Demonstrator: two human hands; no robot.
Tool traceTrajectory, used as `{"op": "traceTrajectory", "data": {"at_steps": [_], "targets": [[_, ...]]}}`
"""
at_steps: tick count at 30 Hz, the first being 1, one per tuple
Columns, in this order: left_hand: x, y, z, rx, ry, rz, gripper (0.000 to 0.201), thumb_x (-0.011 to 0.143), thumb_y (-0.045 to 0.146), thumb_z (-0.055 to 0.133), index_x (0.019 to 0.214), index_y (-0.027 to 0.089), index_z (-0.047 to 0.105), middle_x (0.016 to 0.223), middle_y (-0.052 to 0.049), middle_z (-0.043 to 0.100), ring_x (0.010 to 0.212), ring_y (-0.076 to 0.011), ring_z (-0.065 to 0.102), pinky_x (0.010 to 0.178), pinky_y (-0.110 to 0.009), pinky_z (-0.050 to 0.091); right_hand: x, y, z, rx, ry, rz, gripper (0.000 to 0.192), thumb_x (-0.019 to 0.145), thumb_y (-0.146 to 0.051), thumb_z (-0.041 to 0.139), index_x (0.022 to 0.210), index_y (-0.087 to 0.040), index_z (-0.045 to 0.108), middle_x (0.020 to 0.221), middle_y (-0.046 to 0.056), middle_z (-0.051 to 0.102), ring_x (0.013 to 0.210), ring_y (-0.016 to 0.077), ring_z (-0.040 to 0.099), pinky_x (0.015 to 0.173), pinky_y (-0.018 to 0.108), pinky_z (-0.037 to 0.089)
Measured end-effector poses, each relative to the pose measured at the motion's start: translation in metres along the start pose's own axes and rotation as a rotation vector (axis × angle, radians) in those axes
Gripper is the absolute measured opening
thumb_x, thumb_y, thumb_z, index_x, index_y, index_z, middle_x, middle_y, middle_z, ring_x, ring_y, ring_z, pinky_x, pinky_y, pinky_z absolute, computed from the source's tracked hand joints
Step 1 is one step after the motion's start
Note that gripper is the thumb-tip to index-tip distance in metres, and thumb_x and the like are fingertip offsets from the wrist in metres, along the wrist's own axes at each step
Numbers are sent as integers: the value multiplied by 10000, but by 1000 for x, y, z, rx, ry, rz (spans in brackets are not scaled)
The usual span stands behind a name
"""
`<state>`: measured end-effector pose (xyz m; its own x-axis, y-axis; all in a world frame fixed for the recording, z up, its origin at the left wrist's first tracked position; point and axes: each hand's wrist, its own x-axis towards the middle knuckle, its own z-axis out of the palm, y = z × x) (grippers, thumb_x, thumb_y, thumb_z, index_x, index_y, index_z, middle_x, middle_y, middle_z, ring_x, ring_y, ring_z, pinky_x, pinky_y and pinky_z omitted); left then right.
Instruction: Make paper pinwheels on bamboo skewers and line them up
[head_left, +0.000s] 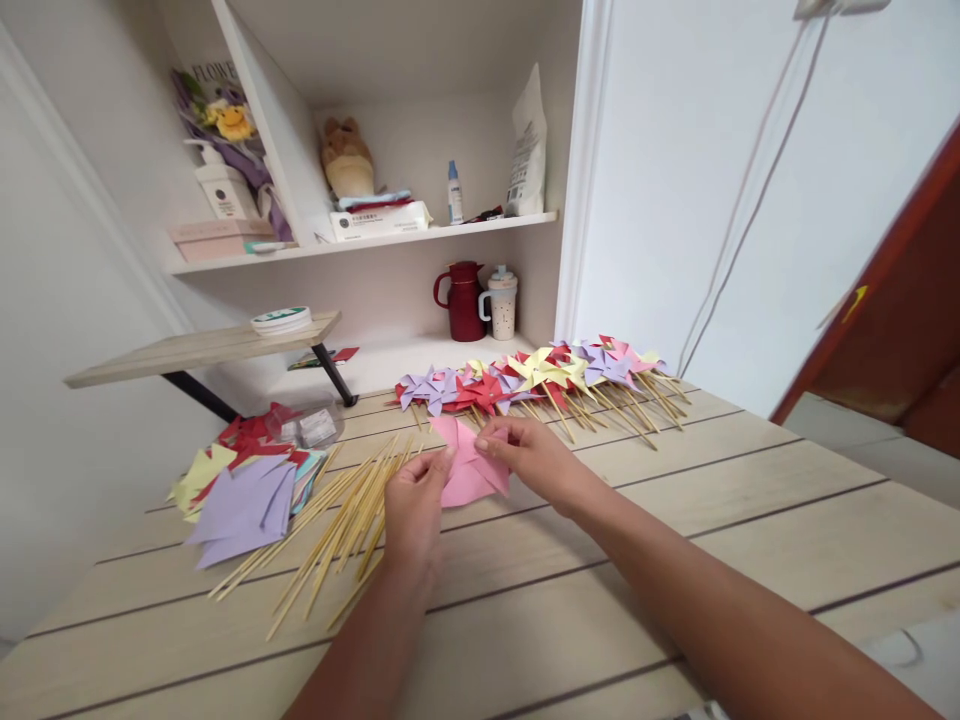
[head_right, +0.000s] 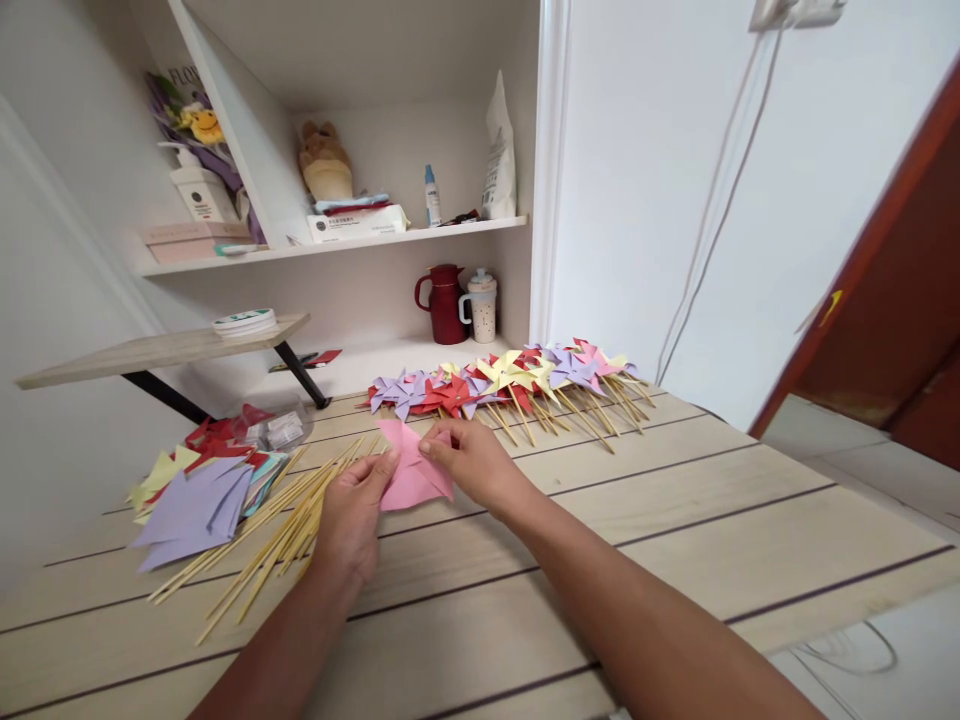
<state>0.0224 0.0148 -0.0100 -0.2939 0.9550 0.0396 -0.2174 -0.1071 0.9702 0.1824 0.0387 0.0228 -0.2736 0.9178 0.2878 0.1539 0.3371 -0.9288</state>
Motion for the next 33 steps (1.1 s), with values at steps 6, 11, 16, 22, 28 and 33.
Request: {"op": "traceTrajectory", "data": {"at_steps": [6, 11, 16, 22, 28, 33], "targets": [[-2, -2, 1, -7, 31, 0, 382, 610, 488, 838, 734, 140, 741, 689, -13, 666, 664, -136, 562, 645, -262, 446, -2, 1, 3, 13, -18, 57, 226, 837, -357, 593, 701, -177, 602, 618, -37, 494, 580, 121, 429, 569, 255, 309], [-1, 2, 2, 1, 66, 32, 352, 619, 461, 834, 716, 139, 731, 699, -14, 676, 648, -129, 547, 633, -258, 443, -1, 3, 4, 12, -11, 84, 258, 823, -403, 619, 694, -183, 578, 647, -26, 532, 604, 133, 475, 581, 259, 337], [-3, 2, 4, 20, 31, 38, 338, 661, 458, 811, 751, 139, 743, 705, -23, 693, 647, -134, 573, 623, -252, 449, -1, 2, 5, -69, 7, 116, 238, 729, -381, 698, 674, -179, 585, 660, -15, 572, 626, 147, 512, 585, 263, 359], [-3, 3, 1, -7, -80, -11, 441, 710, 562, 766, 816, 134, 766, 779, -71, 741, 709, -172, 644, 653, -268, 474, -2, -1, 3, -115, -7, 116, 313, 751, -400, 652, 556, -196, 517, 557, -25, 530, 551, 137, 483, 561, 272, 346], [0, 18, -4, -103, -174, -29, 558, 766, 655, 674, 910, 127, 786, 895, -133, 772, 845, -239, 700, 757, -327, 515, -1, -4, -2, -128, 32, 130, 320, 749, -409, 659, 550, -193, 532, 567, -11, 552, 554, 138, 491, 559, 270, 348], [-1, 22, -5, -73, -273, -64, 438, 722, 521, 788, 940, 141, 783, 876, -105, 770, 783, -199, 681, 727, -289, 496, -2, -6, -4, -139, 10, 91, 368, 761, -419, 662, 508, -195, 518, 533, -10, 545, 539, 133, 487, 545, 262, 342]]}}
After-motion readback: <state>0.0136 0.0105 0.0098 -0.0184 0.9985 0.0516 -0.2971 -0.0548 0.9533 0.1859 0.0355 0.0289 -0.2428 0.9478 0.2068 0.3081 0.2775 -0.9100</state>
